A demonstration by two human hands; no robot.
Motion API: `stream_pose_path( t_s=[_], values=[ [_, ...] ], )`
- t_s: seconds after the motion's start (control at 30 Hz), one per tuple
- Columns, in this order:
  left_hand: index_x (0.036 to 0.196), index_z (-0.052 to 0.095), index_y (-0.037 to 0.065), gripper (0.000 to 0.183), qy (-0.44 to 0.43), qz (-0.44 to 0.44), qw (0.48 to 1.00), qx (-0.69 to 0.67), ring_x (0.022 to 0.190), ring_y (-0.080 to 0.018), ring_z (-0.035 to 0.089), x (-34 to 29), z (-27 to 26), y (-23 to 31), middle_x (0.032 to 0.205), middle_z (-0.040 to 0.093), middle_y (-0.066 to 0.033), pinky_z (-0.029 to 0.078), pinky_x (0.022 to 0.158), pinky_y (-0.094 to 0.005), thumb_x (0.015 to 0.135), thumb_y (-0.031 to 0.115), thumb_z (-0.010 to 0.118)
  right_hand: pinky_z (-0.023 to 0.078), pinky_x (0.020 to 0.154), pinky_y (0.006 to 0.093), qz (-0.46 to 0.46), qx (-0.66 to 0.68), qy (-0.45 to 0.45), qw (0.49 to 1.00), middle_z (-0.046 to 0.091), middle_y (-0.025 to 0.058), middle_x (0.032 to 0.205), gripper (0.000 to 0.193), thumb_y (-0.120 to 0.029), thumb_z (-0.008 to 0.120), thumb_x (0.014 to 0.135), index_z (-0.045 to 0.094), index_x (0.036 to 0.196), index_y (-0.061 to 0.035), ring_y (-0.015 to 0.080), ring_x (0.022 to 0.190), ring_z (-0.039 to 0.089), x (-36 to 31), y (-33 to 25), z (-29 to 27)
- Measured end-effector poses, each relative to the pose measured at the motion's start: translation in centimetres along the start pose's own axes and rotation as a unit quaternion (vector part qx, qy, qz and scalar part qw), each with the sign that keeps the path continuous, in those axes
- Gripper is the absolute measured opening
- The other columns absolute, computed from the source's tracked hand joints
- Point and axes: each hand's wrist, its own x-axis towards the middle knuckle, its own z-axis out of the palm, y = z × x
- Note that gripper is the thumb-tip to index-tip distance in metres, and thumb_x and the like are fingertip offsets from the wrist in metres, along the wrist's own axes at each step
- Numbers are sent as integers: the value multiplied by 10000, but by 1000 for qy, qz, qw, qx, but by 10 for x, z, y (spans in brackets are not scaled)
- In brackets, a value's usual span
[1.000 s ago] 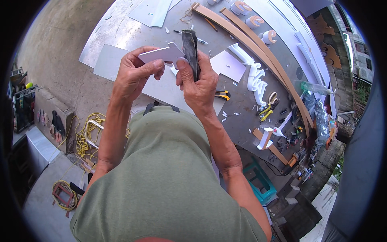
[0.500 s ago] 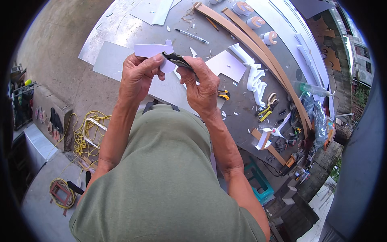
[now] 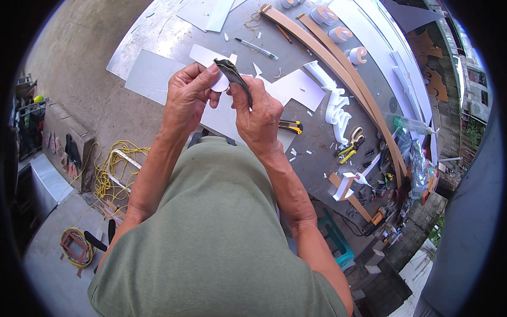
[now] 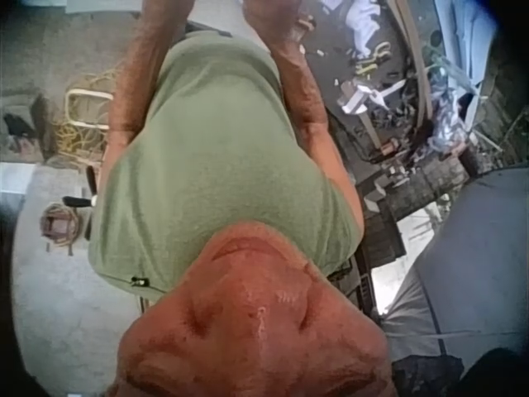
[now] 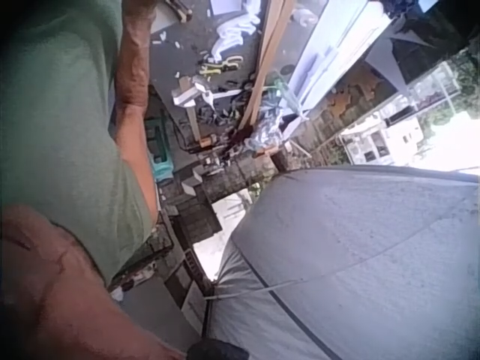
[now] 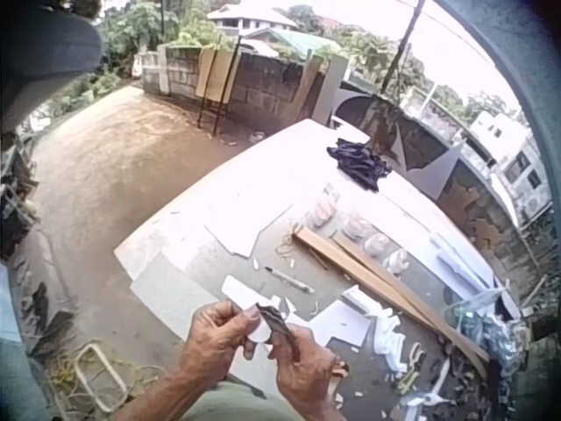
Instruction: Cutting and sanding plastic or foam core letters for a sign.
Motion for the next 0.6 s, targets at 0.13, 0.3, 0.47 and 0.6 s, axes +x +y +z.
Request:
stream_pose_path(
  t_s=[0.13,0.3,0.47,0.6],
  values=[
    [889,642,13,202,13,-3,999,35,543,-85,572,-1,3,2,724,654,-56,468,463,-224,965,194,689,473,514,312,-37,-43,-31,998,643,75,733,148,-101,654,973,637,1091,-13,150,598,628,5,6,-4],
    [888,645,35,172,4,5,999,43,550,-60,560,-1,6,-1,726,658,-36,452,471,-194,969,182,683,461,517,339,-57,-46,-13,997,628,108,760,139,-48,657,949,627,1076,-1,210,605,629,0,3,-2],
    [885,646,52,151,13,4,1000,26,579,-15,546,-4,6,-1,747,669,-14,383,466,-158,969,173,682,436,498,367,-147,-92,21,985,596,132,775,163,8,656,917,613,1073,6,262,577,601,0,8,6],
    [894,647,56,126,-11,11,1000,-7,617,-7,583,-3,-3,-8,783,683,-7,443,499,-147,969,153,677,428,489,372,-131,-96,21,987,581,121,756,174,15,654,913,609,1081,6,256,563,589,-9,6,7]
  ],
)
